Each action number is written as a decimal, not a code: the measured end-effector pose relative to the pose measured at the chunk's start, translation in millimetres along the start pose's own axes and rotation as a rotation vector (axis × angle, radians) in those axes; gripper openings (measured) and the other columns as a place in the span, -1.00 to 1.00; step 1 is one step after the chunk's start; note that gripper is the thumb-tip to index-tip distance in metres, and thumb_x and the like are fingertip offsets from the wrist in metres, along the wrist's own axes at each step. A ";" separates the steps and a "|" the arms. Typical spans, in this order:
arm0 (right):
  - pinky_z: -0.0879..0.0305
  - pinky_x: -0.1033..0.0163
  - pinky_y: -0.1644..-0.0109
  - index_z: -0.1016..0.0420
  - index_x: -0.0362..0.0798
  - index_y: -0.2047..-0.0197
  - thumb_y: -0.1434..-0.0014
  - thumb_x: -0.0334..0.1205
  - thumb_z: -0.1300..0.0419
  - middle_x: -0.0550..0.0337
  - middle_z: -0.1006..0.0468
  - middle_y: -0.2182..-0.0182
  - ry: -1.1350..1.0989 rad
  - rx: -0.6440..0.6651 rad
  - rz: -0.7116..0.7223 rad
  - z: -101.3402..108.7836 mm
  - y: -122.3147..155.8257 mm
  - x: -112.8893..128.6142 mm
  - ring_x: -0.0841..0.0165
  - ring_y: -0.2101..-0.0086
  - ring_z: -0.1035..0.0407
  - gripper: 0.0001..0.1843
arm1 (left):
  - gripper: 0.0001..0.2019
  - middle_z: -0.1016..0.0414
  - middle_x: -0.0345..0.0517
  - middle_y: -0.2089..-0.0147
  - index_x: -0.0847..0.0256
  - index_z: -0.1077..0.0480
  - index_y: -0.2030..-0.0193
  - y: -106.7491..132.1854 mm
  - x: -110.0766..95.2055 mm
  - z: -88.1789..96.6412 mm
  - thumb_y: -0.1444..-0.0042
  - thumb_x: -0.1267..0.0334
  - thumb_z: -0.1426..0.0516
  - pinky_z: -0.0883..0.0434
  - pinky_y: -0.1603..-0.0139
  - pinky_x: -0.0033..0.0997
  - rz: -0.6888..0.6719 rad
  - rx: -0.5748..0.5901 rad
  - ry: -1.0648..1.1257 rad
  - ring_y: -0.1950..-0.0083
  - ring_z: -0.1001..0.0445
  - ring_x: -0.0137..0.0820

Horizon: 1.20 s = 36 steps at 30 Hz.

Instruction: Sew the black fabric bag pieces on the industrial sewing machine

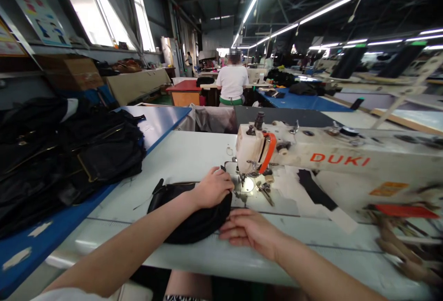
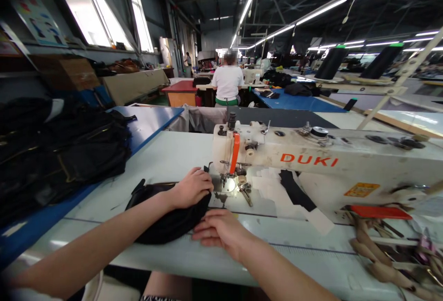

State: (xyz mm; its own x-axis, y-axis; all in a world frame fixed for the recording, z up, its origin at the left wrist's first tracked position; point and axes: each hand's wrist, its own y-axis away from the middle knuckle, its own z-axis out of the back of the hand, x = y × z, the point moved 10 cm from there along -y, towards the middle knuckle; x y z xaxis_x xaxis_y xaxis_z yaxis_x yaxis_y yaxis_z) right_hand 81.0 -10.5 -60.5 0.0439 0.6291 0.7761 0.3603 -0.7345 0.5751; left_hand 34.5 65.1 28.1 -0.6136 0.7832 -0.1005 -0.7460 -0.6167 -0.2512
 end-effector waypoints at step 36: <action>-0.26 0.15 0.04 -0.50 -0.09 0.32 -0.18 -0.40 -0.15 0.10 -0.57 0.24 1.703 -0.339 1.144 10.5 21.5 81.5 0.25 0.15 -0.36 -0.90 | -0.93 -0.51 -0.14 0.28 0.16 -0.44 0.34 -39.8 33.0 -14.8 0.01 0.31 -0.17 -0.29 0.13 -0.26 0.419 -0.073 0.016 0.15 -0.42 -0.23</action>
State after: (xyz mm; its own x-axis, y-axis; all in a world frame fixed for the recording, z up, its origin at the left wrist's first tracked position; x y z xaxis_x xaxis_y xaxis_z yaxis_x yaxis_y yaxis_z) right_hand 102.1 27.7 12.4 -0.7089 -0.7045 0.0347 0.6456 -0.6679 -0.3704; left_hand 47.7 116.6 20.6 -0.8555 0.4675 -0.2229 -0.4123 -0.8752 -0.2532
